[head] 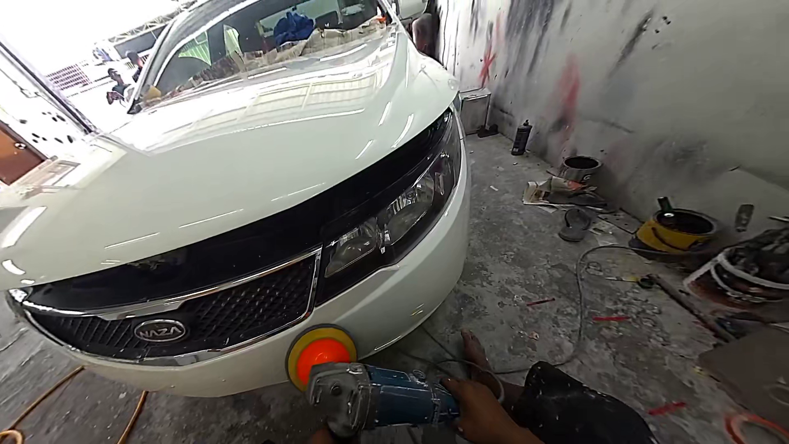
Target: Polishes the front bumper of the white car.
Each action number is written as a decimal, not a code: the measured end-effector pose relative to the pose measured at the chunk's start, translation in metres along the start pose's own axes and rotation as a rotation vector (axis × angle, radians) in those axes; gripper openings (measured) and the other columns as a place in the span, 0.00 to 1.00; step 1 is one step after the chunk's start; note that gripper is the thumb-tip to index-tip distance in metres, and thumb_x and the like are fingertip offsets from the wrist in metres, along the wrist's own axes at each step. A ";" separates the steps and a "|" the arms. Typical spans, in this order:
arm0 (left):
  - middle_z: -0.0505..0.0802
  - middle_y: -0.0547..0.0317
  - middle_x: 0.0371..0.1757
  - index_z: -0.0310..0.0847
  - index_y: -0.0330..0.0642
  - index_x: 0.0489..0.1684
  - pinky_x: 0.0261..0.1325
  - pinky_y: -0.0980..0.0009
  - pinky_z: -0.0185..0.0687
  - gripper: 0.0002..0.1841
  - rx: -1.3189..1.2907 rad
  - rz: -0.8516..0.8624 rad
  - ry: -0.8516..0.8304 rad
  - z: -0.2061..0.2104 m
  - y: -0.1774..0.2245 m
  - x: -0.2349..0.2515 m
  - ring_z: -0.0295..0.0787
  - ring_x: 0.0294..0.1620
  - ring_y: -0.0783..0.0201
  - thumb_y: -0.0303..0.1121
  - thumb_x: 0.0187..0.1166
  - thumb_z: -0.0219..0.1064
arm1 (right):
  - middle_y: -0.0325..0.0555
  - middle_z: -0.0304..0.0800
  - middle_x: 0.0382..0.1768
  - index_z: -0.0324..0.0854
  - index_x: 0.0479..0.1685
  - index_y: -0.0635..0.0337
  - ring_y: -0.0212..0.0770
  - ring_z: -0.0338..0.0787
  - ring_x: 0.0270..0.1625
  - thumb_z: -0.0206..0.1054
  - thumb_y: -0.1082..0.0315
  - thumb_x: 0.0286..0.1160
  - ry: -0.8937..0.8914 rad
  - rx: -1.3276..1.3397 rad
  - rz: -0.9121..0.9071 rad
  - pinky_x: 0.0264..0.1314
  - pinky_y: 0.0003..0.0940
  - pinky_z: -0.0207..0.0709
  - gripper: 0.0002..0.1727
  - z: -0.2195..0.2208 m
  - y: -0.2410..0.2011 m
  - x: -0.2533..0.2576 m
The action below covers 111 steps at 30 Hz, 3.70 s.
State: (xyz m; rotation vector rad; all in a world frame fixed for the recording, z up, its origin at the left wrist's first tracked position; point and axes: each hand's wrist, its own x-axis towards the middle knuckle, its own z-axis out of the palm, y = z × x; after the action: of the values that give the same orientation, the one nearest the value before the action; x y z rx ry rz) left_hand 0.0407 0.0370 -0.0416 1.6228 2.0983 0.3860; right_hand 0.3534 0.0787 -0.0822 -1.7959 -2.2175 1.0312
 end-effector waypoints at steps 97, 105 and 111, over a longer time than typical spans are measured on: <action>0.96 0.48 0.40 0.90 0.40 0.43 0.52 0.41 0.86 0.18 0.176 0.181 -0.230 -0.031 0.103 0.029 0.95 0.48 0.46 0.47 0.67 0.70 | 0.58 0.92 0.57 0.78 0.74 0.60 0.57 0.92 0.62 0.85 0.55 0.48 0.127 0.243 0.092 0.68 0.64 0.80 0.44 -0.022 0.059 -0.008; 0.96 0.41 0.46 0.90 0.33 0.47 0.62 0.41 0.85 0.26 -0.079 -0.079 -0.018 -0.017 -0.015 0.029 0.94 0.54 0.43 0.49 0.61 0.79 | 0.60 0.92 0.57 0.79 0.71 0.60 0.62 0.90 0.62 0.81 0.55 0.57 -0.117 -0.159 -0.049 0.67 0.67 0.78 0.38 -0.016 -0.027 0.053; 0.88 0.27 0.61 0.68 0.13 0.70 0.74 0.59 0.80 0.42 -0.623 -0.129 0.509 0.035 -0.118 0.045 0.88 0.65 0.50 0.29 0.53 0.82 | 0.63 0.88 0.60 0.75 0.71 0.63 0.66 0.88 0.64 0.73 0.61 0.65 -0.248 -0.459 -0.166 0.63 0.68 0.77 0.32 -0.020 -0.147 0.084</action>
State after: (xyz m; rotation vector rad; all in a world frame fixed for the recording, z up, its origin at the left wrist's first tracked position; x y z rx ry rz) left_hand -0.0487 0.0473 -0.1373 1.0844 2.0894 1.3669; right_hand 0.2168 0.1528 -0.0123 -1.6636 -2.8925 0.7958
